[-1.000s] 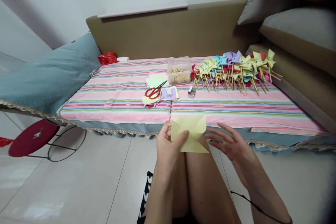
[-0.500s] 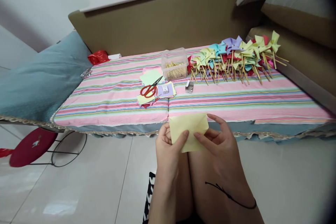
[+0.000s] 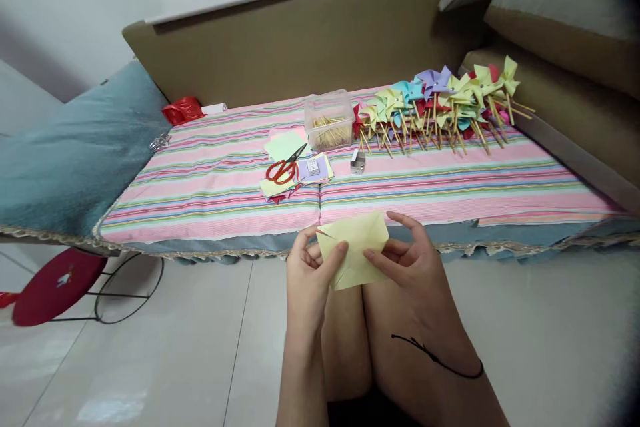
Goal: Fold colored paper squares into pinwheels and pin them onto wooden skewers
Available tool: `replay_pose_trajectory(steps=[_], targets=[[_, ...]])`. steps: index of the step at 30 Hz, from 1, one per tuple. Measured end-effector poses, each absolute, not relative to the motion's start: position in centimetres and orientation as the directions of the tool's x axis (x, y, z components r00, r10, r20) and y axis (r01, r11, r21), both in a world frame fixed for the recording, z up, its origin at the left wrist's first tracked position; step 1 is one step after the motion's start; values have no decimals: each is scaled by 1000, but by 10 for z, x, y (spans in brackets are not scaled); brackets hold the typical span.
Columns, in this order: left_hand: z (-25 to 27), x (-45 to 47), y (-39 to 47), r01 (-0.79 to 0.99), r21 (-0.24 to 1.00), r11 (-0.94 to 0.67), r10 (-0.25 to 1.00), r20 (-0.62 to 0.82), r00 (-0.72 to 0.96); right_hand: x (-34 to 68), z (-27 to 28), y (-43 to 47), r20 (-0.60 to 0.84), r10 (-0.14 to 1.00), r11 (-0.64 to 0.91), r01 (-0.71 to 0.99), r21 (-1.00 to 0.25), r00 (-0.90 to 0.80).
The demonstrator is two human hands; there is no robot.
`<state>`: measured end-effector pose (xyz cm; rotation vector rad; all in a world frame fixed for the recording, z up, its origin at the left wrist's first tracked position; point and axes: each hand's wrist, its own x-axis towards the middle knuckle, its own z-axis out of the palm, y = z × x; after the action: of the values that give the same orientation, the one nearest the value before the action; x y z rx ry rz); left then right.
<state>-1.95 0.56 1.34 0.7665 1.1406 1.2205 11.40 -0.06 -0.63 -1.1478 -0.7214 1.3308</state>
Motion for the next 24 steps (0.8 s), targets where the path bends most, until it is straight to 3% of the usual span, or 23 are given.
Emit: replay_pose_trajectory(steps=[8, 18, 24], targets=[[5, -25, 7, -292, 942, 166, 976, -200, -90, 107, -5, 5, -215, 973, -174, -351, -920, 83], [1, -9, 9, -366, 924, 110, 968, -183, -173, 104, -7, 6, -208, 959, -101, -449, -888, 195], [3, -14, 10, -323, 936, 137, 976, -183, -119, 115, -10, 5, -226, 960, -142, -409, -902, 165]])
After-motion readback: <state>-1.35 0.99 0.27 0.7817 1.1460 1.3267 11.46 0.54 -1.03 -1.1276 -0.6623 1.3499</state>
